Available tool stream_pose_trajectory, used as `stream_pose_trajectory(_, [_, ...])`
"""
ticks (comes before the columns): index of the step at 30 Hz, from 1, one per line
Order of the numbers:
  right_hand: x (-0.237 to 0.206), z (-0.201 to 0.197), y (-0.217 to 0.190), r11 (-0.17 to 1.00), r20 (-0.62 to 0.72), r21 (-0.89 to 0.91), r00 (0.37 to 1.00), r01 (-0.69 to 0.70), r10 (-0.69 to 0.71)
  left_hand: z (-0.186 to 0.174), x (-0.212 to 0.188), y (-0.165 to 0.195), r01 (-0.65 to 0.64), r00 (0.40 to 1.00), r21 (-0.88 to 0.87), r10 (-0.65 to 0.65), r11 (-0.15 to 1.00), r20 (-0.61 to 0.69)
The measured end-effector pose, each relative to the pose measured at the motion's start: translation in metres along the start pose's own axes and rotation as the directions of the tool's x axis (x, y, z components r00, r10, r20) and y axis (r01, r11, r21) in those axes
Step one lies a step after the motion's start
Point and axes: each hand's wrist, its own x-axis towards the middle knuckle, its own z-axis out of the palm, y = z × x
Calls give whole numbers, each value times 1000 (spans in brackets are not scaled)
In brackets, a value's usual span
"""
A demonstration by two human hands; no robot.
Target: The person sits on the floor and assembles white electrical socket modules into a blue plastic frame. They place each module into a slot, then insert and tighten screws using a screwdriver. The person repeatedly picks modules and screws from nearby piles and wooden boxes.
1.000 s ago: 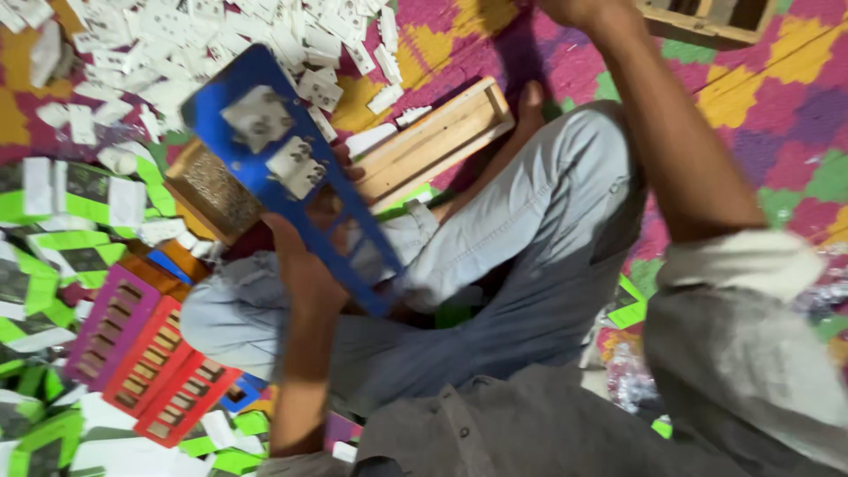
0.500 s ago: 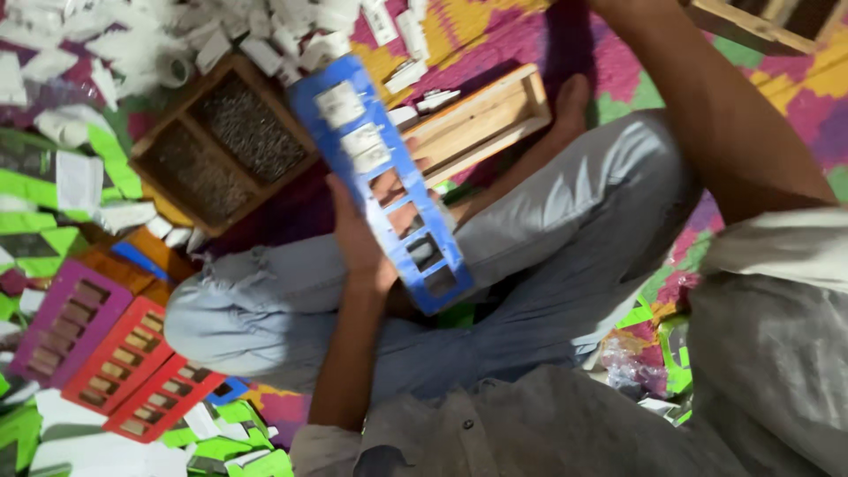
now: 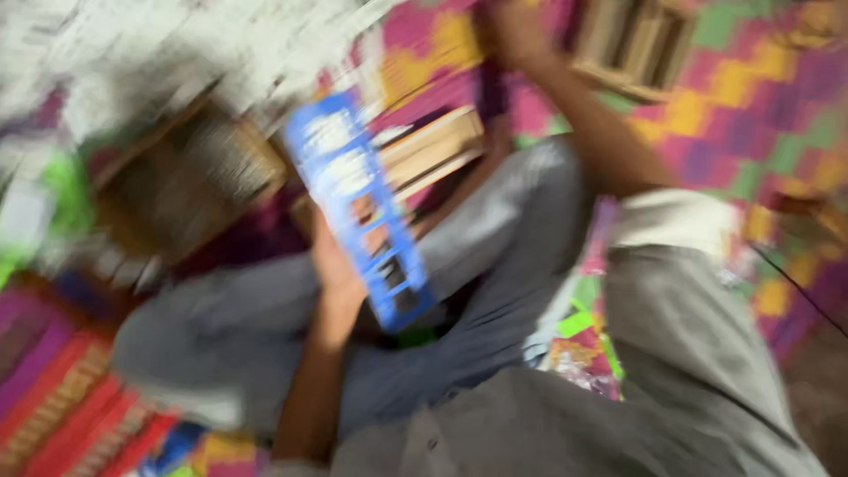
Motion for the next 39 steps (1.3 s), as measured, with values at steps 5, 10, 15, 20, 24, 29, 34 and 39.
stream_pose_trajectory(5, [-26,-28,-10,974,-97,-169,980,153,-171,16,-8,-9,-123,986,158,139,980,-94])
stream_pose_trajectory(10, [-46,-73,-19,868,-537,462,837,183,109,36,-8,-12,-107,966,299,171,948,-196])
stream_pose_trajectory(15, [-101,-74,-85,313,-262,937,909,158,324,38,-5,-11,-97,963,293,164,951,-213])
stream_pose_trajectory(20, [-155,-42,-173,344,-394,877,912,335,117,4,15,-14,-62,979,167,92,984,-183])
stream_pose_trajectory(24, [-163,-32,-204,372,-354,880,930,295,100,-31,42,-13,61,991,48,-55,997,-126])
stream_pose_trajectory(29, [-153,-37,-209,361,-281,906,952,221,123,-43,77,-3,148,885,-132,-72,980,459])
stream_pose_trajectory(34, [-136,-41,-219,368,-275,908,947,200,164,-37,93,7,83,986,-48,-76,995,146])
stream_pose_trajectory(39, [-115,-35,-225,511,-393,811,912,283,117,-42,105,10,96,995,-22,-96,995,8])
